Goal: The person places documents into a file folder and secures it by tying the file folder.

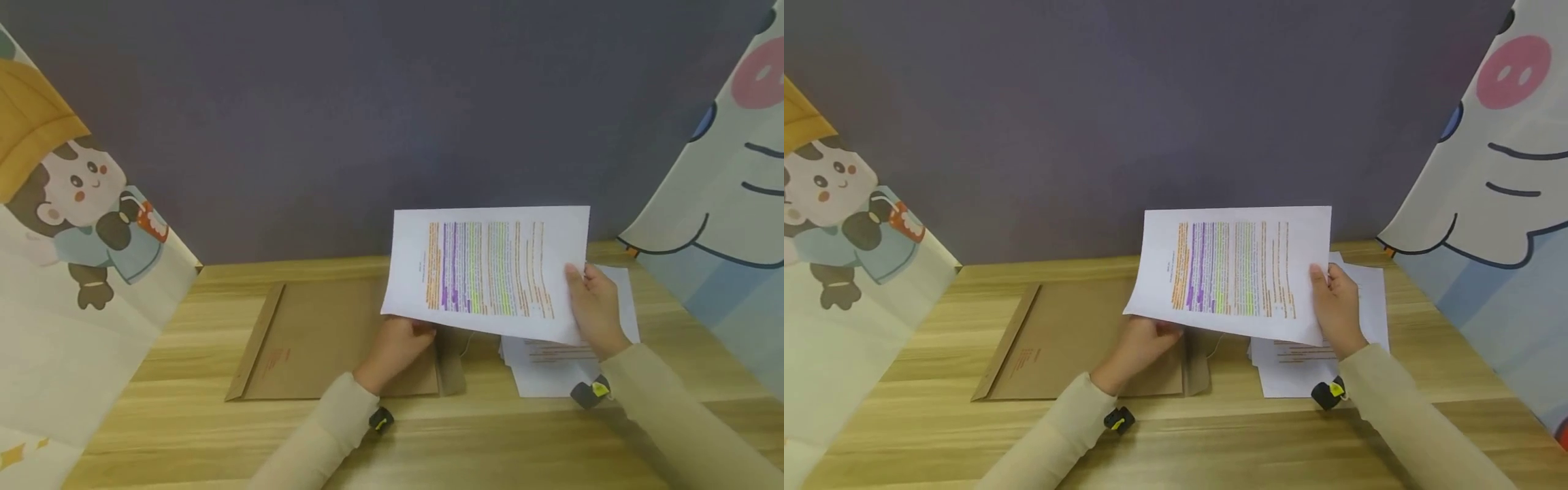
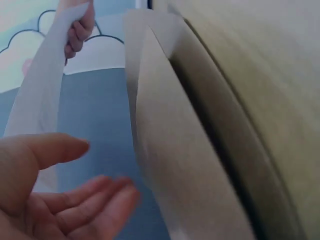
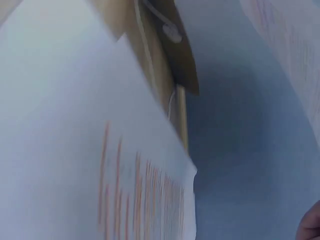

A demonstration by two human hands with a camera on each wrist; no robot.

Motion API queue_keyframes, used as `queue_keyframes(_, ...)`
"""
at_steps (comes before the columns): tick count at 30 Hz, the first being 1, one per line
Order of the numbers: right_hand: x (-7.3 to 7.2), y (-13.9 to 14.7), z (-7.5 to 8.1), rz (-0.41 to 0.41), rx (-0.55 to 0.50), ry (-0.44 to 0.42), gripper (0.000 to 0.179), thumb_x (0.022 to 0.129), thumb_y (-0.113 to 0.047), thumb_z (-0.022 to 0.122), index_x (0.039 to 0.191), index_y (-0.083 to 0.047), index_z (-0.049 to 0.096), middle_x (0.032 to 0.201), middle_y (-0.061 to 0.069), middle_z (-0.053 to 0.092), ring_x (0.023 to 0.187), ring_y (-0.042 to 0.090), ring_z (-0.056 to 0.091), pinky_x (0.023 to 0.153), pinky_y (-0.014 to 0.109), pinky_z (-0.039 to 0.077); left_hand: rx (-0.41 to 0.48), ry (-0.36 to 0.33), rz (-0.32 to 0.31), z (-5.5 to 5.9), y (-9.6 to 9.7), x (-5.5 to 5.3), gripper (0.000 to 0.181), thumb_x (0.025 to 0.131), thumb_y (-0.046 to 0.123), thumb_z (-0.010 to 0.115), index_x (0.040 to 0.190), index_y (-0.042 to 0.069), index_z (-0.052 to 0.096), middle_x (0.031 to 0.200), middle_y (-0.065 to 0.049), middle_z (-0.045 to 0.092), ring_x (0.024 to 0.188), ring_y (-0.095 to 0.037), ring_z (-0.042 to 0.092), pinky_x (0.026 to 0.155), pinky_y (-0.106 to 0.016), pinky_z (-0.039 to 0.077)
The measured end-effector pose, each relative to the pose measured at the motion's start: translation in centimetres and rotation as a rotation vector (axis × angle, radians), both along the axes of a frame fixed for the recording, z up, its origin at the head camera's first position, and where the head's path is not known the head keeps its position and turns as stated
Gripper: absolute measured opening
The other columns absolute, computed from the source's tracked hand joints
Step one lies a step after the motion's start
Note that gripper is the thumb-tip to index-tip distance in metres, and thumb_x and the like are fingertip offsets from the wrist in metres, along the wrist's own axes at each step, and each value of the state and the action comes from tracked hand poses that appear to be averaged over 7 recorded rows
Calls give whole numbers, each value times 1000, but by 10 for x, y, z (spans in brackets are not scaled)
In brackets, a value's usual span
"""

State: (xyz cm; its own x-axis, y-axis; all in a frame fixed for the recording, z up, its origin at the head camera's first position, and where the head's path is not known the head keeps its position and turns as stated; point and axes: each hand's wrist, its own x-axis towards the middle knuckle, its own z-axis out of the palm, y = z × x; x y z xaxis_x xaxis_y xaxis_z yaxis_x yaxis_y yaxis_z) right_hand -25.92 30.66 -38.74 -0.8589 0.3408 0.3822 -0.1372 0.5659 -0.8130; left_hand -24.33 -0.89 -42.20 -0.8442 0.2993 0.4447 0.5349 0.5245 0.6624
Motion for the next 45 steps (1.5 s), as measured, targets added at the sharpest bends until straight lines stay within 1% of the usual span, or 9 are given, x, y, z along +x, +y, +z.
queue_keyframes(3,4,18,0,18,15,-50,61,97,-49,34,128,2,48,69,-7,55,56,7,52,46,25,43,-140,109,55,-1,3,2,40,79,11,69,118,5,61,102,-8,69,86,-19,63,79,-31,51)
queue_keyframes(8,8,44,3,99,27,-124,67,97,-52,32,132,4,40,70,-14,57,57,8,58,48,29,48,-258,197,34,-6,9,8,53,77,6,71,128,8,53,99,-12,68,77,-15,61,70,-24,52)
queue_keyframes(13,13,65,6,143,16,-193,73,93,-59,35,136,0,36,73,-12,62,59,17,63,48,35,49,-396,190,85,-4,15,13,39,76,11,73,113,11,63,79,-8,69,62,-11,58,54,-22,47)
queue_keyframes(18,17,80,12,172,32,-288,81,90,-64,33,144,-5,28,79,-7,63,63,21,64,50,38,50,-538,121,118,-1,20,15,16,80,22,72,88,8,70,64,-3,63,52,-10,49,45,-23,40)
queue_keyframes(21,17,86,16,193,55,-286,79,92,-60,33,144,0,27,75,-8,63,61,22,64,49,37,51,-629,98,142,-1,22,14,23,81,25,69,69,6,65,63,-3,59,53,-12,48,45,-24,39)
queue_keyframes(25,18,87,21,190,82,-270,77,95,-56,34,142,5,29,72,-11,63,58,21,64,48,36,51,-702,65,166,0,24,13,31,80,28,68,59,8,57,66,-4,57,60,-15,52,53,-27,44)
queue_keyframes(29,19,85,24,170,114,-273,78,95,-56,33,141,7,29,71,-11,62,58,19,63,48,35,51,-695,32,166,0,24,12,33,82,30,68,59,8,57,66,-4,58,62,-16,53,56,-28,46)
queue_keyframes(37,20,80,23,149,142,-311,82,92,-62,31,140,5,32,79,5,65,61,23,64,50,37,51,-598,-84,162,-7,26,15,30,81,20,67,58,8,54,52,-1,47,44,-12,40,39,-24,35)
queue_keyframes(45,22,74,13,177,124,-353,81,92,-63,32,137,3,34,81,9,65,62,24,65,51,37,52,-515,-100,185,-14,24,20,36,83,14,61,51,11,45,48,1,41,42,-11,36,37,-23,32)
